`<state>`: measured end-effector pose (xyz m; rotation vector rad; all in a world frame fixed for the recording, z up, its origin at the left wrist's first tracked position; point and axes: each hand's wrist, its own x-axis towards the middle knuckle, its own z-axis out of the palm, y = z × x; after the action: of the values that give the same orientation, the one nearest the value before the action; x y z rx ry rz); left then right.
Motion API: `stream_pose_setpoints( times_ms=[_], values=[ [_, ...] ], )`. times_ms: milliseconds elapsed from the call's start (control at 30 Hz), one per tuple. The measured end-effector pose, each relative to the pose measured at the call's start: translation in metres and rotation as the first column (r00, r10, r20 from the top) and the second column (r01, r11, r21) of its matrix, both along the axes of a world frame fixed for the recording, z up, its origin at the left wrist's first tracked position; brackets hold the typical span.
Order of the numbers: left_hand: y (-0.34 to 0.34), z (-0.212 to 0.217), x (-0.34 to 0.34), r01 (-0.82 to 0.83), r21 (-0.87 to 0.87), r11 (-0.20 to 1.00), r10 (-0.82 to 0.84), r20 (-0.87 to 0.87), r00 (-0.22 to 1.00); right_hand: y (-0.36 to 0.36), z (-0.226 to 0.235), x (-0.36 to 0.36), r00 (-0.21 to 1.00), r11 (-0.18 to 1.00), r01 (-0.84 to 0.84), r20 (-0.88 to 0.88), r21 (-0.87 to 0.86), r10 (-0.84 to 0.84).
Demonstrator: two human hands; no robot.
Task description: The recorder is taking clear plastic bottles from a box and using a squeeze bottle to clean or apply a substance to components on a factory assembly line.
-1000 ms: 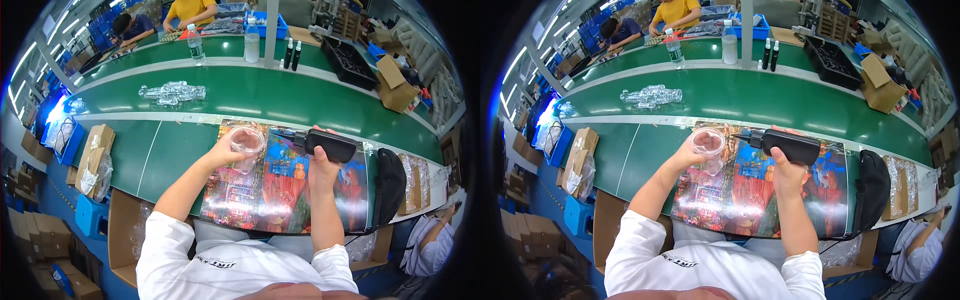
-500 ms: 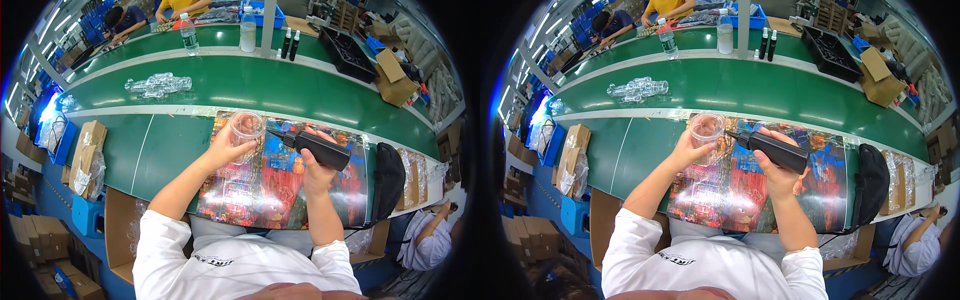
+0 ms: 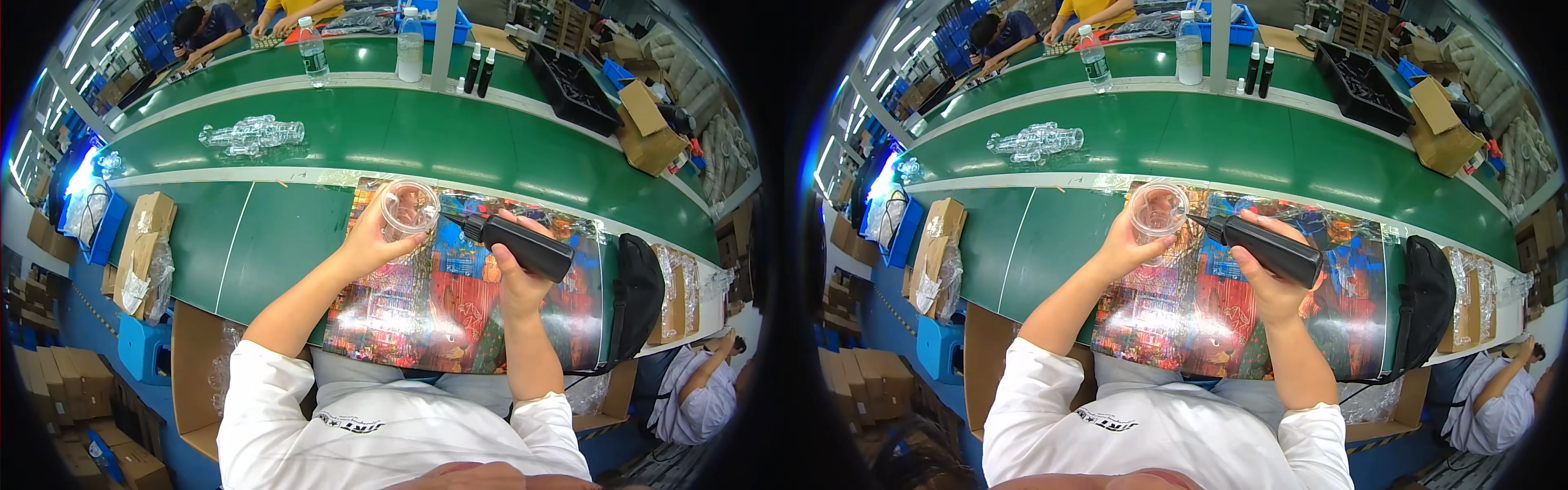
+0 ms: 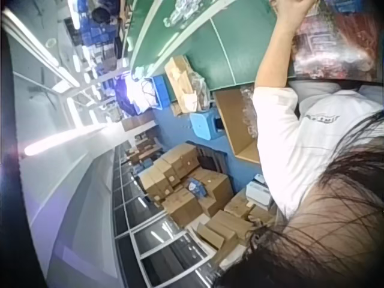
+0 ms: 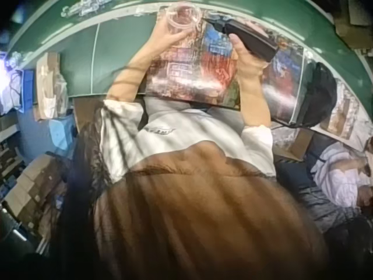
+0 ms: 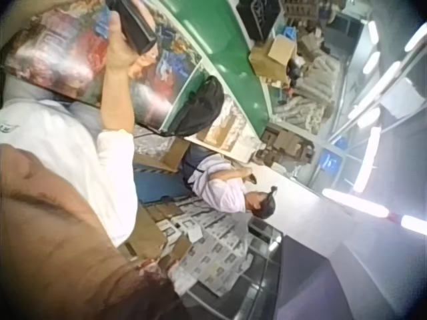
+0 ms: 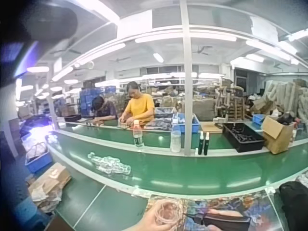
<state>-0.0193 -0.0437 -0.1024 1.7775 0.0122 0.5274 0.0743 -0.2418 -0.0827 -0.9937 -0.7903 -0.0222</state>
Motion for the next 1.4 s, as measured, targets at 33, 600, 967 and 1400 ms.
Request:
stream_pose_setpoints(
  times_ms=[33,600,967,1400],
  values=[
    [-0.0001,0.0005,-0.0001,-0.008,0.019,1.0,0.008,0.005,1.0,0.0001,0.0002,-0.0001,1.0,1.0,0.0,-0.001,-0.002,0.0],
    [-0.0016,0.002,0.0015,-0.057,0.08,0.995,0.054,0.043,0.998,-0.0006,-0.0025,0.002,0.997,0.999,-0.016,0.077,-0.028,0.018],
    [-0.0016,-0.0015,0.0026,-0.065,0.142,0.988,0.06,0.042,0.997,-0.0036,0.0005,-0.0016,0.988,0.99,-0.005,0.154,-0.14,0.027],
    [0.0002,-0.0014,0.0003,-0.068,0.208,0.976,0.063,0.031,0.998,0.0017,0.0006,0.0024,0.954,0.981,0.133,0.287,-0.138,-0.089]
  ],
)
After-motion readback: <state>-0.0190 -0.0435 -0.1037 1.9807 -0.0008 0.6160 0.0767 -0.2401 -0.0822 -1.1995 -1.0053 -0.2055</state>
